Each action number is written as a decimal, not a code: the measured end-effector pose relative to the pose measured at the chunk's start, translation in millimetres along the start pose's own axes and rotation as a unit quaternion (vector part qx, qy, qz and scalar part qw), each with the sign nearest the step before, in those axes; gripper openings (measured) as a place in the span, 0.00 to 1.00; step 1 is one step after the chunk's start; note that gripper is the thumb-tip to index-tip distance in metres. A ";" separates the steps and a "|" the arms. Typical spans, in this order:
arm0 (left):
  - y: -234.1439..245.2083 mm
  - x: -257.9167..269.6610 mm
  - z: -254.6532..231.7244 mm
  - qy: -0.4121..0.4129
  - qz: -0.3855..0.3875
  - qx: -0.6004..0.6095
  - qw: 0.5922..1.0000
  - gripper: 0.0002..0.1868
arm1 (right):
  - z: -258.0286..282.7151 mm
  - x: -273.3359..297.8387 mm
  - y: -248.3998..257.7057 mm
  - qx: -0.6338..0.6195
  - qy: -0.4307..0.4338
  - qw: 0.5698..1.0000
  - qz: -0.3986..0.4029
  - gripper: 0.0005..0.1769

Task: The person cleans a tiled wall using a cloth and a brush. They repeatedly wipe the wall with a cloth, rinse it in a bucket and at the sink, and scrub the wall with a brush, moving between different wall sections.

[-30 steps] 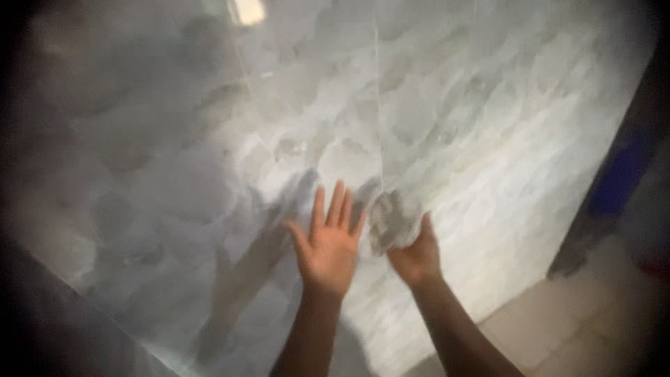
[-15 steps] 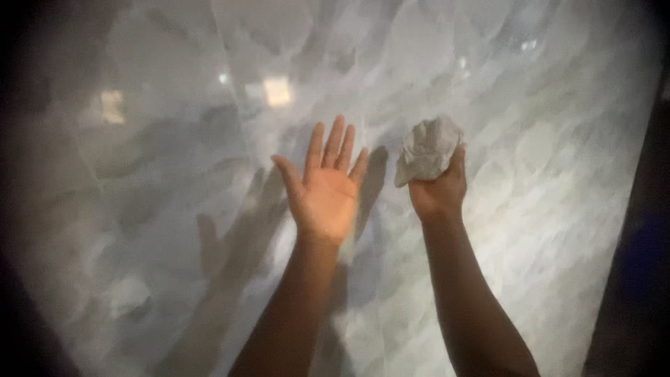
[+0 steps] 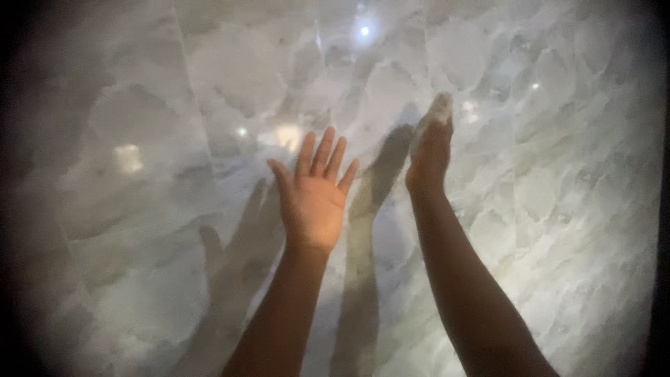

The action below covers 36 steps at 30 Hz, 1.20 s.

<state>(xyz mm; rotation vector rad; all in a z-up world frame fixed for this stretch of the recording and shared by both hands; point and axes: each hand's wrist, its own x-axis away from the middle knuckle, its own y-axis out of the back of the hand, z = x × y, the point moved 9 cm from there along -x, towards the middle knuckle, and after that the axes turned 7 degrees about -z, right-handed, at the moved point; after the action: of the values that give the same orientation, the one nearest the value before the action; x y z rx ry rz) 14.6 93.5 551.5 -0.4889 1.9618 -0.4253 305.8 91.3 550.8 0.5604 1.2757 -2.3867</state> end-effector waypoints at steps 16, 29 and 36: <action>14.5 -27.9 26.0 -0.005 -0.002 0.006 1.000 0.52 | -17.5 19.5 -56.5 0.442 0.485 0.737 0.164 0.42; 41.1 -5.6 -23.8 -0.073 -0.029 -0.073 0.994 0.47 | 14.7 -80.2 -165.8 0.360 0.297 0.878 0.106 0.30; 56.2 -6.8 -11.2 -0.055 -0.042 -0.065 0.995 0.43 | -0.8 138.2 -109.9 0.359 0.629 0.585 0.365 0.29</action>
<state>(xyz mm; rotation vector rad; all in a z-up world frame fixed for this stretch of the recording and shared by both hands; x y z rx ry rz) -1.4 145.9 533.4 -0.6664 1.8740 -0.3186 133.6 129.8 556.4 2.6674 0.0198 -1.4065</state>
